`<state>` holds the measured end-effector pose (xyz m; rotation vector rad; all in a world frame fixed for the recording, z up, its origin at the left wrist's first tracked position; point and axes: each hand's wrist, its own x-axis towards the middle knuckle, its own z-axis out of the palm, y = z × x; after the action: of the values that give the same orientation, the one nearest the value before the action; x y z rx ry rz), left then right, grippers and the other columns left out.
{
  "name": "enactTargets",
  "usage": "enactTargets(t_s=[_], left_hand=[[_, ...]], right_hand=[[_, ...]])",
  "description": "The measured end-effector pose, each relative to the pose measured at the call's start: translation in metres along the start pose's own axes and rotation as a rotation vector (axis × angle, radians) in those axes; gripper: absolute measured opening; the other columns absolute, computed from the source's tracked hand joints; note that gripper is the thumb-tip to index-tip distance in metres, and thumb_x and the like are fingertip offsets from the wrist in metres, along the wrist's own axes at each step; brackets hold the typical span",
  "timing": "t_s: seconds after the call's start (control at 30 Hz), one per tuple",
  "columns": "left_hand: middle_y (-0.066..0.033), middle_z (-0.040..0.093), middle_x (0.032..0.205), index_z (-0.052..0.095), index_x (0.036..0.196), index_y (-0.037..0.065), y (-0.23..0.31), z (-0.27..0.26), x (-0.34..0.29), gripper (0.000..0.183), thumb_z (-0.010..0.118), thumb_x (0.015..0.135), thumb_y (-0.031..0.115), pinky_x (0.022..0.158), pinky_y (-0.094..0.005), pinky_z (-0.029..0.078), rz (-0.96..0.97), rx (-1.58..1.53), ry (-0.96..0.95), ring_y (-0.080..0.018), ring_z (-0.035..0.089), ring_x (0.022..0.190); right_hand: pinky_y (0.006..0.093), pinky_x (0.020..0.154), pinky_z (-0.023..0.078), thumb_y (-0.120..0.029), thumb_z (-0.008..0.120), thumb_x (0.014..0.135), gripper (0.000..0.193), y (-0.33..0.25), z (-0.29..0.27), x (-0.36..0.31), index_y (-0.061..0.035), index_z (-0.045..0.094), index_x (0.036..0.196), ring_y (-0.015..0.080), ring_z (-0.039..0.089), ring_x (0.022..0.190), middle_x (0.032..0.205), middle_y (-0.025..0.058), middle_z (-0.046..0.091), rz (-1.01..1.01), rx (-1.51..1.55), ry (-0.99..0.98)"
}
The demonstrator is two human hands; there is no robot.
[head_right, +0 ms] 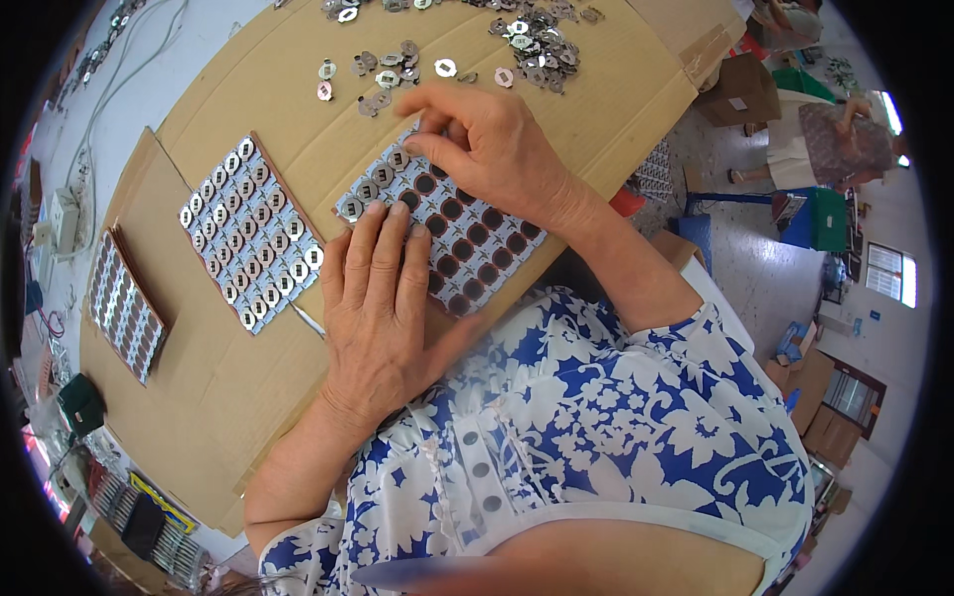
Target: The person assembles small metal parts into a plastic tray by hand.
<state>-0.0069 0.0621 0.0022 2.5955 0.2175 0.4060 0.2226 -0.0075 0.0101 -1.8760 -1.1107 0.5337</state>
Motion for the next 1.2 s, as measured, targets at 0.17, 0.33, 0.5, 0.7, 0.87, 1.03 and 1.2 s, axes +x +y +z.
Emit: enactTargets(t_s=[0.17, 0.33, 0.5, 0.7, 0.87, 1.03, 1.2], left_hand=[[-0.0343, 0.055, 0.161, 0.062, 0.147, -0.014, 0.000, 0.000, 0.000, 0.090, 0.086, 0.087, 0.049, 0.128, -0.0705, 0.032, 0.007, 0.009, -0.005, -0.0487, 0.046, 0.158], [-0.0341, 0.055, 0.161, 0.062, 0.147, -0.013, -0.001, 0.000, 0.000, 0.089, 0.085, 0.088, 0.050, 0.129, -0.0701, 0.032, 0.007, 0.018, -0.018, -0.0485, 0.047, 0.157], [-0.0336, 0.055, 0.160, 0.062, 0.146, -0.013, -0.001, -0.002, 0.001, 0.089, 0.085, 0.088, 0.050, 0.127, -0.0695, 0.033, 0.014, 0.018, -0.008, -0.0482, 0.048, 0.155], [-0.0334, 0.056, 0.158, 0.062, 0.146, -0.013, -0.001, -0.002, 0.001, 0.089, 0.085, 0.088, 0.051, 0.125, -0.0689, 0.035, 0.026, 0.015, 0.001, -0.0474, 0.050, 0.153], [-0.0331, 0.057, 0.157, 0.062, 0.145, -0.013, -0.002, -0.001, 0.001, 0.089, 0.085, 0.088, 0.051, 0.125, -0.0690, 0.035, 0.034, 0.015, 0.016, -0.0471, 0.051, 0.152], [-0.0328, 0.057, 0.157, 0.061, 0.146, -0.013, -0.002, -0.001, 0.001, 0.090, 0.084, 0.088, 0.053, 0.125, -0.0690, 0.035, 0.024, 0.026, 0.008, -0.0468, 0.051, 0.152], [-0.0327, 0.057, 0.157, 0.061, 0.146, -0.013, -0.001, -0.001, 0.002, 0.090, 0.084, 0.089, 0.053, 0.125, -0.0691, 0.035, 0.031, 0.025, 0.005, -0.0466, 0.051, 0.153]], right_hand=[[0.0337, 0.069, 0.055, -0.006, 0.084, 0.098, 0.012, 0.010, 0.000, -0.002, -0.0001, 0.077, 0.106, 0.0172, 0.071, 0.077, 0.089, 0.0071, 0.074, -0.175, -0.113, 0.028], [0.0380, 0.070, 0.055, -0.006, 0.084, 0.098, 0.012, 0.017, -0.001, -0.004, -0.0004, 0.077, 0.106, 0.0256, 0.069, 0.073, 0.092, 0.0099, 0.070, -0.338, -0.208, 0.025], [0.0383, 0.078, 0.058, -0.010, 0.081, 0.099, 0.015, 0.025, -0.010, 0.006, -0.0042, 0.082, 0.113, 0.0287, 0.072, 0.081, 0.101, 0.0099, 0.073, -0.159, -0.143, 0.288], [0.0416, 0.080, 0.060, -0.021, 0.078, 0.104, 0.022, 0.033, -0.026, 0.037, -0.0071, 0.082, 0.119, 0.0270, 0.076, 0.080, 0.097, 0.0083, 0.076, -0.286, -0.517, 0.256], [0.0328, 0.072, 0.058, -0.013, 0.075, 0.106, 0.016, 0.022, -0.022, 0.025, -0.0037, 0.081, 0.119, 0.0152, 0.074, 0.077, 0.086, 0.0042, 0.075, -0.148, -0.127, 0.196], [0.0248, 0.069, 0.055, -0.005, 0.070, 0.110, 0.016, 0.006, -0.018, 0.004, 0.0012, 0.079, 0.121, 0.0052, 0.067, 0.077, 0.085, -0.0009, 0.073, 0.118, 0.211, -0.069], [0.0266, 0.071, 0.056, -0.005, 0.067, 0.111, 0.016, 0.019, -0.016, 0.008, 0.0019, 0.078, 0.120, 0.0060, 0.067, 0.078, 0.088, 0.0006, 0.071, -0.228, -0.109, 0.024]])
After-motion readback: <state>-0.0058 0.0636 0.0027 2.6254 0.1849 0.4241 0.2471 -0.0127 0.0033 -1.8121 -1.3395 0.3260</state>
